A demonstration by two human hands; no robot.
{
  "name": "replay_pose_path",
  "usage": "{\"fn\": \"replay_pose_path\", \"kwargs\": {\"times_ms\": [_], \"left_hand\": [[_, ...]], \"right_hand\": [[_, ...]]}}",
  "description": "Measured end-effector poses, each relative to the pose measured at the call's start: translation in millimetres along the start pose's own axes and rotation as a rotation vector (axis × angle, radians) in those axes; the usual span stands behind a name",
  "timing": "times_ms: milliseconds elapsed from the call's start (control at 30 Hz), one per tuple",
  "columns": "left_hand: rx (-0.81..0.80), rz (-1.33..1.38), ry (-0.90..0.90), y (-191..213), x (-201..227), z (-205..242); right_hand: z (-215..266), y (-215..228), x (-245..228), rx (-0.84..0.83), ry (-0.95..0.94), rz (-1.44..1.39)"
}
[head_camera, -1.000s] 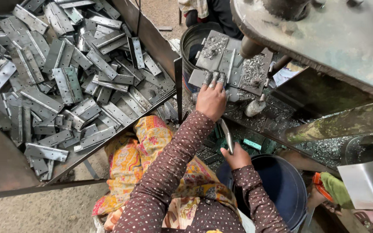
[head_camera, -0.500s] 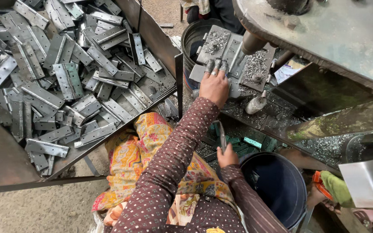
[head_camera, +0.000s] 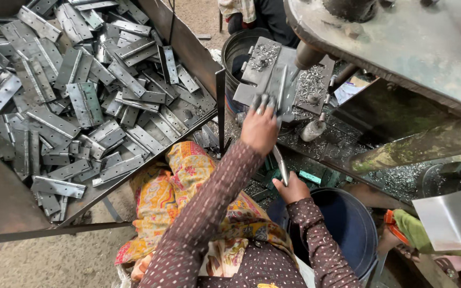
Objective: The person repeatedly picks up metal hinge pieces from a bin, places them under a drill press, and operates the machine to drill holes. The person then removes the processed pieces and returns them to the bin.
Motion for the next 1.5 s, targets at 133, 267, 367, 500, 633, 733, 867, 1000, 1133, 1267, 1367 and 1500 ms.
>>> {"fn": "replay_pose_path", "kwargs": {"times_ms": [133,267,367,500,633,733,867,1000,1133,1267,1367,1500], "left_hand": [[-0.011,-0.098,-0.041,22,18,42],[0.015,-0.006,-0.166,23,14,48],[0.122,0.137,-0.246,31,14,30],[0.122,0.167,-0.128,24,6,7],[0.165,-0.125,-0.107,1,7,-22],[-0.203,-0.154,0.043,-46,-20,-24],[-0.111,-0.12,0.189,-39,-40,-2],[-0.052,-0.137,0.135,-26,-40,7],[-0.183,-0.102,0.235,-44,-80,-12],[-0.212,-0.081,0.217,-50,-110,-32],[-0.23,-0.092,0.199,-45,-119,-44],[-0.295,-0.152,0.164,-39,-104,-49]], "right_hand": [[-3,8,-12,-0.015,-0.014,0.026],[5,9,-16,0.063,0.072,0.029],[-2,3,-7,-0.069,-0.033,0.027],[0,1,-7,-0.028,-0.033,-0.038],[3,0,-4,-0.03,-0.021,-0.018],[1,2,-5,-0.026,-0.003,-0.03],[-1,1,-4,-0.012,0.004,-0.046],[-3,-2,0,-0.015,-0.01,-0.04],[-4,-5,4,-0.016,-0.005,-0.021],[-5,-5,1,-0.005,0.005,0.005],[-4,-9,0,-0.049,-0.01,0.004],[-2,-5,1,-0.047,-0.019,-0.003]]}}
Point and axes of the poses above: each hand's wrist, its own z-axis away from the middle knuckle, its own y-axis out of the back of the hand, x = y × z, the point moved 9 cm from there along -z, towards the middle knuckle, and after that the axes turned 1 degree about -z, right-handed, at the moved point
